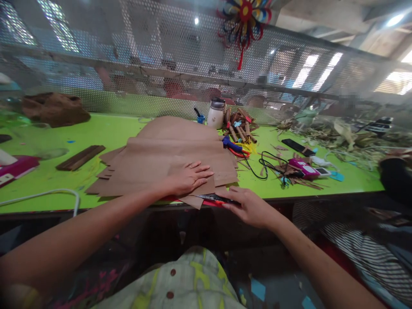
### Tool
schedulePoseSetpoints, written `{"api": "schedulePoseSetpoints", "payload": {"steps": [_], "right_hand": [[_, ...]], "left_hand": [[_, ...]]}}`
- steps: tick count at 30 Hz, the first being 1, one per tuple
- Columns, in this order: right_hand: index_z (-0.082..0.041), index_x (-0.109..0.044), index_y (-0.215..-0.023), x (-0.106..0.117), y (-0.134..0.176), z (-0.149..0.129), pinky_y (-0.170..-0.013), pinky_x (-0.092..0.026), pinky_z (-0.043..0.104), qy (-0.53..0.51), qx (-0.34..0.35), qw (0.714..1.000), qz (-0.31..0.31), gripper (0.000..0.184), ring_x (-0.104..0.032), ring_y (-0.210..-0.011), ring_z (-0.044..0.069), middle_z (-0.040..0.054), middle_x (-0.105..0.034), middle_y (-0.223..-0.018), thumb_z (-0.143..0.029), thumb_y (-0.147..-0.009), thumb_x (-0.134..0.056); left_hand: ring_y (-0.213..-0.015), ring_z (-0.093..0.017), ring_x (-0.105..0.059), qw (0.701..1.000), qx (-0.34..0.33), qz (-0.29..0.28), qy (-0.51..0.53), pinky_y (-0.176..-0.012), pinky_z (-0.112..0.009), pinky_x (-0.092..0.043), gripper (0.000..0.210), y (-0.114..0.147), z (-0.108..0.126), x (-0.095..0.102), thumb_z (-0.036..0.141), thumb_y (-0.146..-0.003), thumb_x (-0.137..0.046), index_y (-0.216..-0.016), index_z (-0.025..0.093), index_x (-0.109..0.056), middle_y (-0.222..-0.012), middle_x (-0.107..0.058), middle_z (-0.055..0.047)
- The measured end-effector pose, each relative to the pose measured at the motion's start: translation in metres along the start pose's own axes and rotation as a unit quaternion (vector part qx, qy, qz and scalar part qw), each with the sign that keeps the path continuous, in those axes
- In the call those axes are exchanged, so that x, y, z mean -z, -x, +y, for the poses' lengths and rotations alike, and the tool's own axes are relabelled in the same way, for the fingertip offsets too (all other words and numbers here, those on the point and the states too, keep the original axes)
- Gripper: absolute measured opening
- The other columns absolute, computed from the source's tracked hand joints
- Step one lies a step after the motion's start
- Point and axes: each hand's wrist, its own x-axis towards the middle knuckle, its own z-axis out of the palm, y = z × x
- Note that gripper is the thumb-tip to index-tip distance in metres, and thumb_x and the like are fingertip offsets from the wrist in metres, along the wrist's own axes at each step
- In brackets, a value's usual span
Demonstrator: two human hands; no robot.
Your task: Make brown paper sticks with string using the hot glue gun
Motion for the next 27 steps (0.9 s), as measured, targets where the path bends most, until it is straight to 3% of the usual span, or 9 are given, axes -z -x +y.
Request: {"api": "schedulePoseSetpoints", "payload": {"steps": [11,14,18,22,27], "right_hand": [[-0.027,-0.050,-0.132,0.004,0.000,0.001,-0.088,-0.045,0.035,0.006,-0.013,1.000,-0.003,0.040,-0.057,-0.102,0.022,0.0092,-0.062,-0.114,-0.035,-0.093,-0.044],[-0.028,-0.051,-0.131,0.013,0.003,0.006,-0.089,-0.044,0.034,0.005,-0.019,1.000,-0.006,0.039,-0.057,-0.102,0.022,0.0083,-0.062,-0.113,-0.036,-0.093,-0.044],[-0.028,-0.052,-0.130,0.022,0.013,0.009,-0.086,-0.044,0.032,0.009,-0.031,0.999,-0.009,0.038,-0.057,-0.100,0.021,0.0077,-0.061,-0.110,-0.037,-0.093,-0.044],[-0.028,-0.052,-0.129,0.018,0.017,0.008,-0.082,-0.045,0.032,0.014,-0.037,0.999,-0.007,0.038,-0.057,-0.094,0.020,0.0076,-0.060,-0.101,-0.035,-0.094,-0.043],[-0.026,-0.054,-0.127,0.006,0.009,0.006,-0.084,-0.044,0.035,0.021,-0.008,1.000,0.009,0.036,-0.053,-0.095,0.021,0.0089,-0.059,-0.098,-0.033,-0.093,-0.045]], "left_hand": [[-0.136,-0.022,-0.026,0.999,0.006,0.012,0.033,-0.110,-0.041,-0.014,0.047,-0.003,0.001,-0.001,0.040,-0.097,-0.022,-0.136,0.026,-0.042,-0.146,-0.038,-0.004],[-0.131,-0.021,-0.036,0.996,0.000,0.034,0.085,-0.107,-0.035,-0.024,0.045,-0.007,-0.006,0.007,0.038,-0.094,-0.032,-0.135,0.020,-0.043,-0.142,-0.043,-0.007],[-0.105,-0.019,-0.056,0.987,-0.005,0.084,0.135,-0.091,-0.029,-0.041,0.035,-0.003,-0.032,0.022,0.032,-0.086,-0.051,-0.116,0.016,-0.059,-0.119,-0.060,-0.010],[-0.100,-0.018,-0.056,0.991,-0.075,0.073,0.082,-0.092,-0.031,-0.038,0.024,0.012,-0.048,0.024,0.030,-0.087,-0.050,-0.095,0.017,-0.069,-0.108,-0.065,-0.008],[-0.112,-0.020,-0.046,0.995,-0.062,0.073,-0.005,-0.098,-0.034,-0.031,0.035,0.026,-0.039,0.013,0.034,-0.094,-0.039,-0.116,0.020,-0.061,-0.124,-0.057,-0.008]]}}
